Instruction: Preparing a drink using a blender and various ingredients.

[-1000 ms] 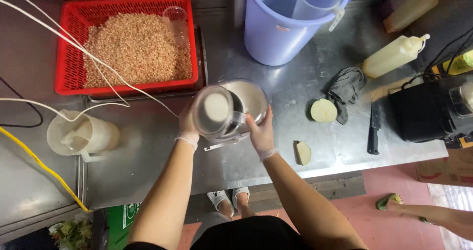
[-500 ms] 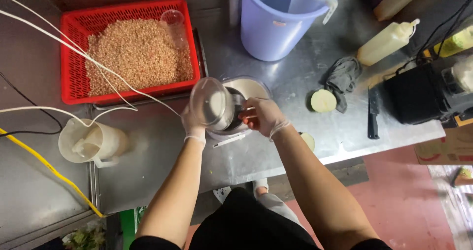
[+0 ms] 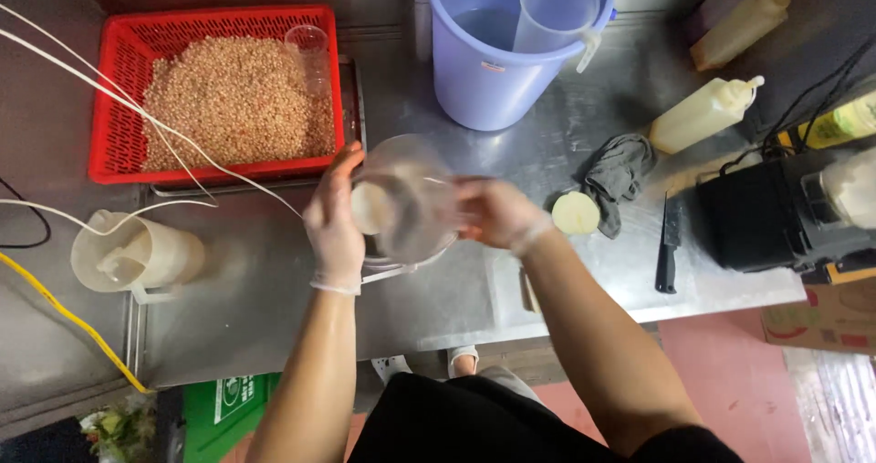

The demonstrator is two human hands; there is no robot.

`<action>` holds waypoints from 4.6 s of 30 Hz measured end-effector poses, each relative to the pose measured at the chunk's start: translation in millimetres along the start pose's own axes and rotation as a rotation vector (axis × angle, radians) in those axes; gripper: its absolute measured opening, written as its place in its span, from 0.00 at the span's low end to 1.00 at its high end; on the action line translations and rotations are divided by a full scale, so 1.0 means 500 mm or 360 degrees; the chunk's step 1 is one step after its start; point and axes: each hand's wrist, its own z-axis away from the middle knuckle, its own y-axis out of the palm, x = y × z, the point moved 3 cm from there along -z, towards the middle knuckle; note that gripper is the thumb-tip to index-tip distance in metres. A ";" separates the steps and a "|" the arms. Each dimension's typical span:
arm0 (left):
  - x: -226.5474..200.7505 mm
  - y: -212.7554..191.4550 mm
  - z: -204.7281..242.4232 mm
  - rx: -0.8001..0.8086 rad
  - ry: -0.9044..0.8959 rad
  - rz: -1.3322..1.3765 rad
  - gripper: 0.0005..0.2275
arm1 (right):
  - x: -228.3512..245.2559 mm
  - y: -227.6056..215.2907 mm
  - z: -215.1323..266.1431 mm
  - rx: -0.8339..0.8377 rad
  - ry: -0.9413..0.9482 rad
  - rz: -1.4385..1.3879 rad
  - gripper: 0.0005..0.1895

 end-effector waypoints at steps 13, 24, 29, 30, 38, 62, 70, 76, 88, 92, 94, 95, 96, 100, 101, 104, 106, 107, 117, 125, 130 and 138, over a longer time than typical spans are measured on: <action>0.127 0.011 0.006 0.0107 0.0478 -0.2012 0.14 | -0.047 -0.409 -0.079 -0.0564 -0.0489 0.1427 0.12; 0.123 -0.010 0.017 0.0281 0.0545 -0.1760 0.18 | -0.056 -0.397 -0.332 -0.0216 -0.0450 0.2494 0.15; 0.267 -0.121 0.194 -0.1380 -0.0848 0.0167 0.27 | -0.154 -0.437 -0.462 0.0110 -0.0540 0.2474 0.18; 0.299 -0.130 0.225 -0.1394 -0.0852 0.0171 0.27 | -0.151 -0.429 -0.464 0.0123 -0.0532 0.2481 0.18; 0.302 -0.066 0.350 -0.0439 -0.0745 -0.0829 0.23 | 0.107 -0.133 -0.344 -0.0003 -0.0786 0.1888 0.28; 0.093 0.015 0.125 -0.0229 0.0344 -0.1959 0.36 | -0.122 -0.467 -0.175 -0.1748 -0.1107 0.2202 0.41; 0.126 0.140 0.259 -0.0080 0.0410 -0.1720 0.23 | -0.160 -0.566 -0.070 -0.1490 -0.0153 0.2343 0.57; 0.254 0.230 0.341 -0.0047 -0.1368 -0.0266 0.22 | -0.206 -0.355 -0.006 -0.0616 -0.1424 0.2227 0.43; 0.288 -0.016 0.394 -0.0034 -0.1016 0.0839 0.23 | -0.486 -0.623 -0.179 -0.1509 -0.0091 0.2355 0.43; 0.234 -0.063 0.362 -0.0567 -0.1290 0.0875 0.24 | -0.436 -0.626 -0.188 -0.1824 -0.0532 0.1556 0.34; 0.193 -0.052 0.341 -0.0568 -0.1315 0.0798 0.24 | -0.277 -0.361 -0.102 -0.1520 -0.0807 0.1386 0.33; 0.173 -0.047 0.333 -0.0581 -0.1344 0.0720 0.23 | -0.200 -0.237 -0.001 -0.1203 -0.1061 0.1215 0.32; 0.159 -0.028 0.319 -0.0559 -0.1346 0.0716 0.23 | -0.138 -0.139 0.028 -0.1221 -0.1071 0.1204 0.32; 0.074 0.023 0.238 -0.0396 -0.1039 0.1024 0.23 | -0.045 0.199 0.124 -0.0607 -0.1804 0.1822 0.31; 0.050 0.033 0.224 -0.0398 -0.0981 0.1201 0.24 | -0.041 0.253 0.130 -0.0541 -0.1956 0.2026 0.31; -0.028 0.022 0.165 -0.0331 -0.0828 0.1448 0.26 | -0.002 0.355 0.139 -0.0508 -0.2176 0.2551 0.40; -0.075 0.008 0.135 -0.0194 -0.0752 0.1514 0.29 | 0.028 0.367 0.131 -0.0368 -0.2161 0.2348 0.48; -0.101 0.002 0.121 -0.0068 -0.0674 0.1579 0.31 | 0.042 0.372 0.127 -0.0220 -0.2136 0.2146 0.55; -0.397 -0.056 -0.068 0.0537 0.0266 0.1217 0.32 | 0.320 0.662 0.127 -0.0491 -0.2822 0.1960 0.44; -0.282 -0.207 0.024 -0.0016 0.0188 0.0531 0.25 | 0.468 0.803 -0.095 -0.0445 -0.2830 0.2269 0.43; -0.272 -0.226 0.054 0.0044 0.0034 0.0315 0.25 | 0.499 0.882 -0.175 -0.0764 -0.2538 0.2272 0.46; -0.213 -0.255 0.052 0.0101 -0.0157 0.0428 0.24 | 0.511 0.865 -0.211 -0.0971 -0.2175 0.2566 0.53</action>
